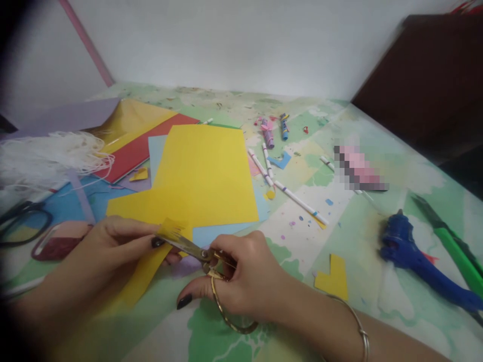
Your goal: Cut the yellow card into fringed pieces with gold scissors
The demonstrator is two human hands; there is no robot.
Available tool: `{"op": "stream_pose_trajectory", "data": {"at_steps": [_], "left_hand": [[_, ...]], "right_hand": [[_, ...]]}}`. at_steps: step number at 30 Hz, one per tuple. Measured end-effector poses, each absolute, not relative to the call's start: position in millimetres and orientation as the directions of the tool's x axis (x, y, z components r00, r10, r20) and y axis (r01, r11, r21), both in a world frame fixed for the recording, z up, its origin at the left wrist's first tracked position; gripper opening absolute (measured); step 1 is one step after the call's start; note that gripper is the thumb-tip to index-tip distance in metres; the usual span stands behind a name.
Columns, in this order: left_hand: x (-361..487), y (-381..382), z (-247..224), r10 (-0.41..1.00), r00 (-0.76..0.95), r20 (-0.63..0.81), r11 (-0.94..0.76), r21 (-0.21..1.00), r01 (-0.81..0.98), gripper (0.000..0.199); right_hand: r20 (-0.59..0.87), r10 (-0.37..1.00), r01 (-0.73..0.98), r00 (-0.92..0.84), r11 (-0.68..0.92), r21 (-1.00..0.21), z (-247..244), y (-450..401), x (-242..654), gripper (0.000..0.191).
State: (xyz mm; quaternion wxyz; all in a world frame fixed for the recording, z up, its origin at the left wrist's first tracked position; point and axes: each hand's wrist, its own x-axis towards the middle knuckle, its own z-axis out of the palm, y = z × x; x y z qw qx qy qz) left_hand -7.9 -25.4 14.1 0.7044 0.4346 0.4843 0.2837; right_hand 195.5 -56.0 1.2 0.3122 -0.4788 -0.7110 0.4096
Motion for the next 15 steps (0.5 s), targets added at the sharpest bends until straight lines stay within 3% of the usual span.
{"op": "stream_pose_trajectory", "data": {"at_steps": [15], "left_hand": [[-9.3, -28.5, 12.4, 0.830, 0.367, -0.419, 0.447, 0.894, 0.010, 0.012]], "right_hand": [[0.080, 0.937, 0.412, -0.339, 0.224, -0.883, -1.6, -55.9, 195.6, 0.042]]}}
